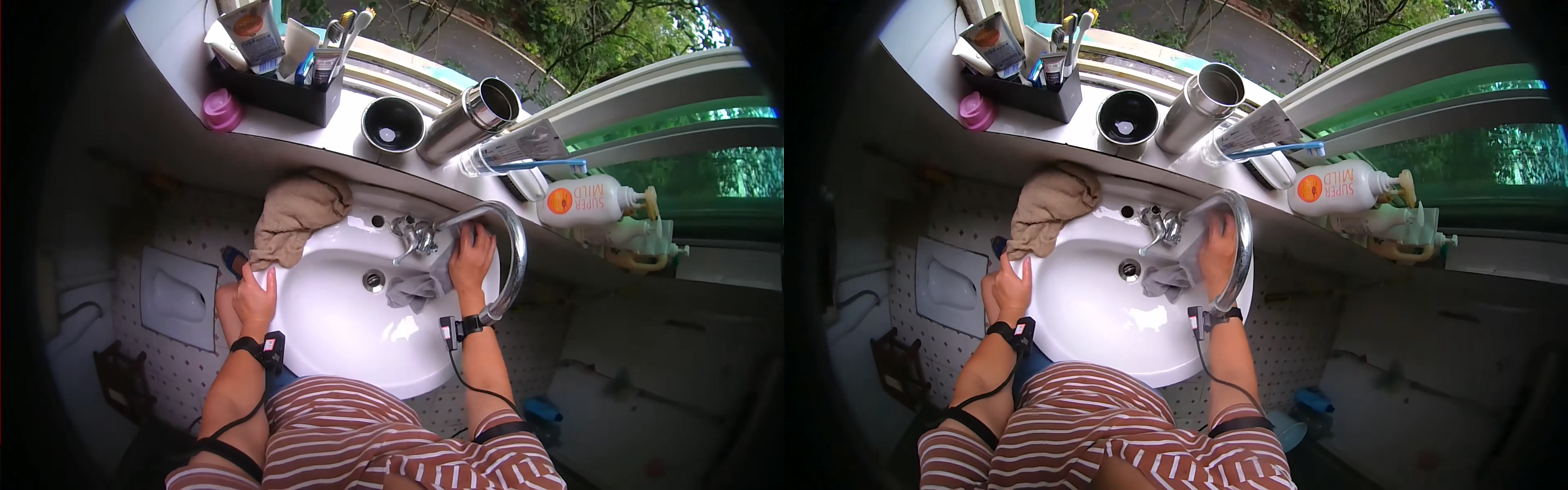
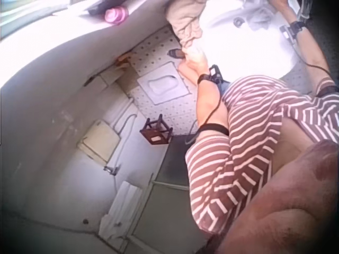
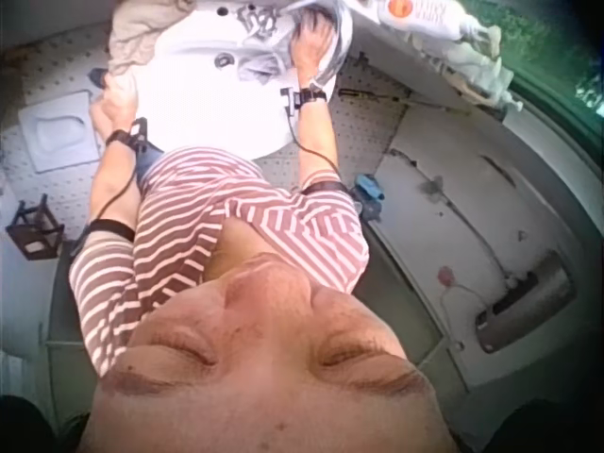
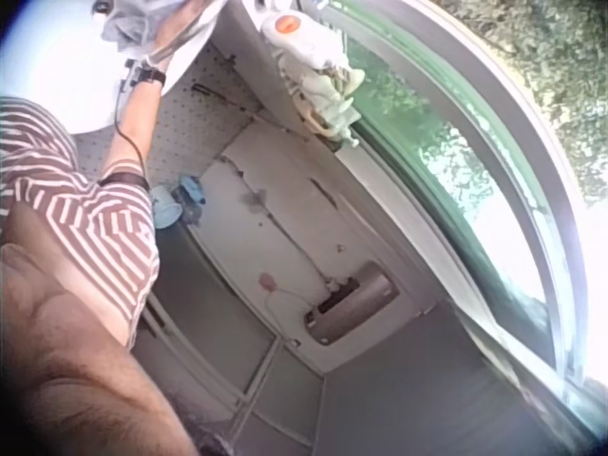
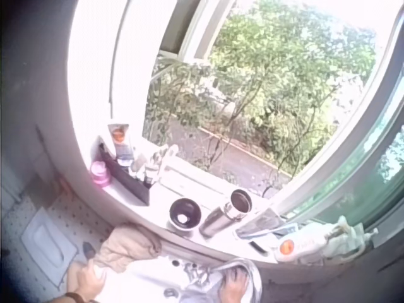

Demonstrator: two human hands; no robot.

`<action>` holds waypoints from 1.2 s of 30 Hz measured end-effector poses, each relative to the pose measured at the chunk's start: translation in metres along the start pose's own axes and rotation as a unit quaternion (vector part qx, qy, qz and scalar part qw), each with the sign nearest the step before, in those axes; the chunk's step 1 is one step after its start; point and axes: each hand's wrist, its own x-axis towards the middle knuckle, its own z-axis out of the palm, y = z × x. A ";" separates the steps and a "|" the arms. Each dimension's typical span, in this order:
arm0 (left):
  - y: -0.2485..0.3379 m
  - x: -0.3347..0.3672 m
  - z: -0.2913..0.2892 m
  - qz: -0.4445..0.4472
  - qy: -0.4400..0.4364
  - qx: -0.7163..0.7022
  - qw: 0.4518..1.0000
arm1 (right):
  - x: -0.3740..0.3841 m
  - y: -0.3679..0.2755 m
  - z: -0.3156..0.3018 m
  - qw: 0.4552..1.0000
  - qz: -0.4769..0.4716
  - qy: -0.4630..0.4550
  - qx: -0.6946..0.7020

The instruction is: Cleaning the sink and washing a cleaning cloth in a bathroom.

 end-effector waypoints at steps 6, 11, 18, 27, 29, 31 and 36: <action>-0.003 0.000 0.000 -0.003 -0.005 0.004 1.000 | -0.027 0.016 -0.005 0.982 0.109 0.047 -0.144; -0.002 0.002 0.000 0.013 0.012 0.000 1.000 | -0.063 0.010 0.000 0.995 0.067 -0.020 -0.069; -0.008 -0.002 -0.002 0.016 0.021 0.005 1.000 | -0.100 -0.045 -0.020 0.918 0.184 -0.146 0.319; -0.003 0.000 -0.002 0.024 0.021 0.004 0.999 | -0.055 -0.174 -0.027 0.479 0.368 -0.122 0.787; -0.005 -0.001 -0.003 0.027 0.021 0.003 0.999 | -0.022 -0.203 -0.020 0.465 0.372 -0.052 0.802; -0.005 -0.002 -0.004 0.026 0.022 -0.003 0.999 | 0.005 -0.218 -0.002 0.451 0.375 0.021 0.810; 0.005 -0.002 -0.001 0.048 0.021 -0.015 0.999 | 0.038 -0.200 0.060 0.521 0.489 0.104 0.692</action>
